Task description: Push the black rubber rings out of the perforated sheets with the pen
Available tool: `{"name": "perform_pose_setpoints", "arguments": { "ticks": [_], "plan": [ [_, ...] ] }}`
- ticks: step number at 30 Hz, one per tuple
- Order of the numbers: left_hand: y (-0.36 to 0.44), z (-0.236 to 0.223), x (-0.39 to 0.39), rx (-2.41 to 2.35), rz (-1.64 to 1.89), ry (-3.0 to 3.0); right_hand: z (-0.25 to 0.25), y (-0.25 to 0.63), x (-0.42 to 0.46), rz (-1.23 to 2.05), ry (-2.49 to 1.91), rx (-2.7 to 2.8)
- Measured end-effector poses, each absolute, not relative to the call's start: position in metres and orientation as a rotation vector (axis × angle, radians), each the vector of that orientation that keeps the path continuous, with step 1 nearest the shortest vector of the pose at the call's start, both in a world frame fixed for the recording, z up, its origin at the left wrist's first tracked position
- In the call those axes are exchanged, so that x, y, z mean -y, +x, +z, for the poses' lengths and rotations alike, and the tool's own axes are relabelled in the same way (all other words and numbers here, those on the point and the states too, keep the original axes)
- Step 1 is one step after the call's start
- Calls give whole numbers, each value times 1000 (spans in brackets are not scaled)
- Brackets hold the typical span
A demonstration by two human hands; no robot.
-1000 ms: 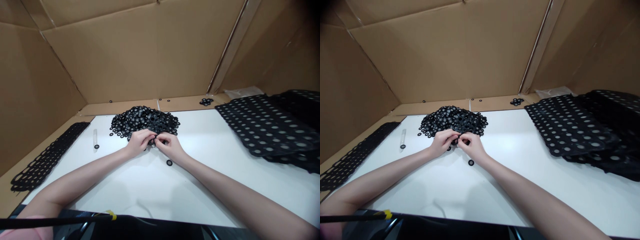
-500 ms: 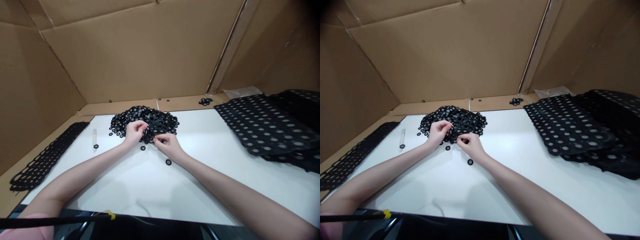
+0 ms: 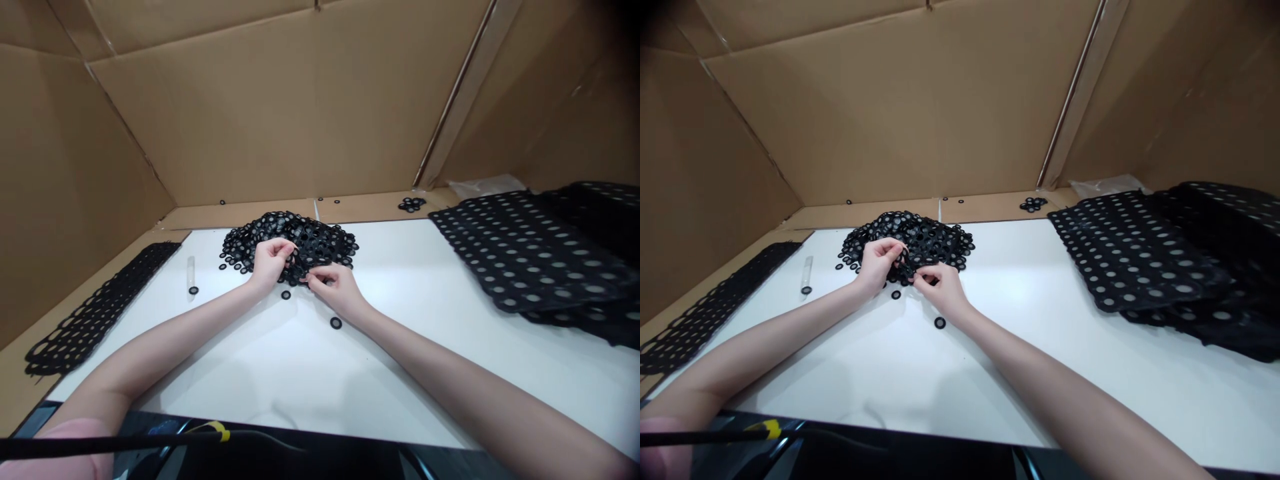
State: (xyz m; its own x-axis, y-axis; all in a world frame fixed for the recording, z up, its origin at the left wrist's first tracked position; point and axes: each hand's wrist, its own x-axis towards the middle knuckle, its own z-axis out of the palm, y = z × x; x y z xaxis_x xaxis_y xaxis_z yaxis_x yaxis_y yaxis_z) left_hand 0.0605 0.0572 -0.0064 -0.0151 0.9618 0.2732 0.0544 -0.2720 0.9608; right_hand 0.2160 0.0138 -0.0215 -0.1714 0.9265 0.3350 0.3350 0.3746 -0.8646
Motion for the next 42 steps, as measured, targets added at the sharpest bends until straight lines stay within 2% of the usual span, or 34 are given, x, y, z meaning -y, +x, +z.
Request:
{"name": "perform_pose_setpoints", "arguments": {
  "ticks": [5, 9, 13, 18, 24, 31, 37, 42],
  "plan": [
    [57, 1, -64, -1103, 1452, 1429, -22, 216, -12, 732, -1109, 1738],
    [36, 21, -81, -1122, 1697, 1356, -24, 216, -11, 771, -1081, 1754],
    [20, 31, -85, -1124, 1650, 1761, -25, 216, -12, 743, -1074, 1731],
    [17, 22, -83, -1194, 1546, 2426, -24, 217, -12, 741, -1062, 1743],
    [6, 4, -95, -1259, 1334, 2815, -26, 217, -12, 764, -1078, 1755],
    [17, 9, -69, -1142, 1488, 2576, -25, 217, -11, 828, -1060, 1728],
    [39, -1, -44, -717, 1161, 2627, -23, 218, -10, 866, -1057, 1756],
    [41, -7, -44, -696, 1253, 2643, -22, 217, -10, 947, -1063, 1665]
  ]
}}
